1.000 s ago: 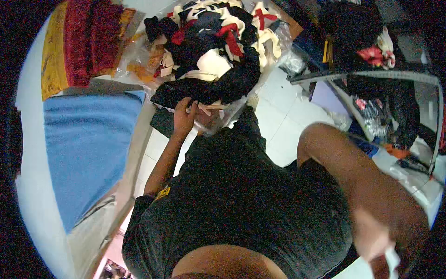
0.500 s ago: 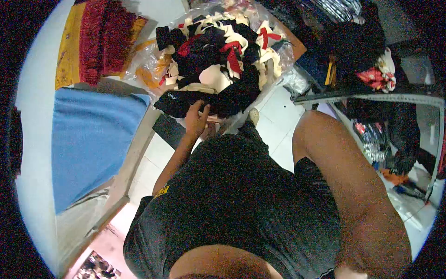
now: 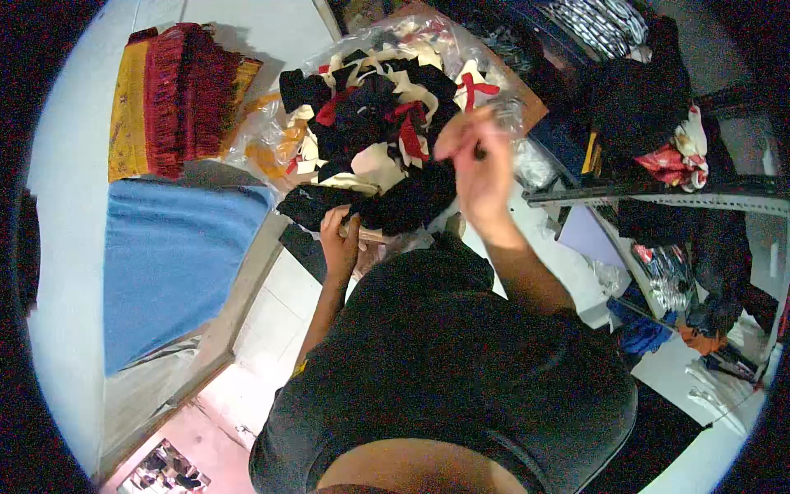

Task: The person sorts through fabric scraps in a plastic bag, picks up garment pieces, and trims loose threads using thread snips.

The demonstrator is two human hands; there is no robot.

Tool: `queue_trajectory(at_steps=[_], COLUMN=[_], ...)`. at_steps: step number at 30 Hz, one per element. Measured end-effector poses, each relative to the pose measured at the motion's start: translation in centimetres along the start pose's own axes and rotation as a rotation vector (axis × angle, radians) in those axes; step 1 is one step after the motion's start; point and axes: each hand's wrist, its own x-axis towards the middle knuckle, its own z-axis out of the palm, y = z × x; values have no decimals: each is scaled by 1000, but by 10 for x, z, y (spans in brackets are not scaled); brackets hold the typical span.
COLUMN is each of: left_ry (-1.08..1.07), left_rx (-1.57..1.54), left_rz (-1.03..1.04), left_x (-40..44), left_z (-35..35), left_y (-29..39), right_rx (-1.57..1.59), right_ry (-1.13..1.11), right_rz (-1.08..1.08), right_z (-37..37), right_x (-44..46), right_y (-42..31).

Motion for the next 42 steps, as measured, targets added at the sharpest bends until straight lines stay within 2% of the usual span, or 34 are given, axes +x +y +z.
queue_trajectory(at_steps=[1,3,4,6,7,9,10,11,13,15,16,17,19,20,24,27,30,31,33,36,37,39,41,42], left_ry=[7,22,24,1,-22,7,-76,-157,-149,-154,-105,-100,-288,-357,-455,-334,-266,-237,-196,-95,-94,-49,12,102], left_rx=[7,-117,-171,-147,-130,-117,-155,-193,-264,-200,-249,-251,-232,-234,-79,12,68,132,131,136,133,-118,-178,-181], left_rz=[-1,-51,-52,-22,9,68,37,6,-70,-110,0,-1,8,-63,1,112,60,42,32,51,53,-228,-246,-114], left_x=[-1,-3,-2,1,4,16,24,32,45,58,62,66,75,76,71,79,85,87,85,80,77,71,67,67], left_z=[0,1,2,0,-1,-4,-9,-13,-22,-32,-29,-31,-41,-42,-40,-54,-67,-70,-78,-96,-102,-111,-111,-110], left_y=[2,4,8,18,26,44,57,69,88,97,91,90,95,91,44,46,48,47,36,11,4,-6,-15,-10], right_rx=[-98,-120,-116,-378,-374,-604,-826,-827,-760,-768,-773,-778,-790,-802,-816,-848,-914,-867,-1002,-710,-741,-812,-773,-888], right_ry=[-90,-5,-6,-116,-115,-485,-665,-668,-673,-644,-619,-594,-565,-499,-308,-276,-276,-224,-117,54,86,147,124,128], right_rz=[149,671,672,757,756,348,183,181,215,168,145,121,97,22,-115,-95,-230,-280,-446,-488,-517,-503,-479,-399], right_z=[-32,-73,-76,-72,-66,-52,-47,-41,-25,-13,-14,-13,-7,-6,-19,-19,-11,-12,-17,-22,-26,-37,-47,-46], right_x=[-9,-27,-34,-53,-56,-57,-50,-45,-37,-26,-23,-19,-14,-12,1,7,14,17,29,49,53,59,60,56], right_y=[41,88,98,106,106,104,99,94,84,73,70,66,54,48,35,17,5,7,-3,-15,-22,-27,-17,-13])
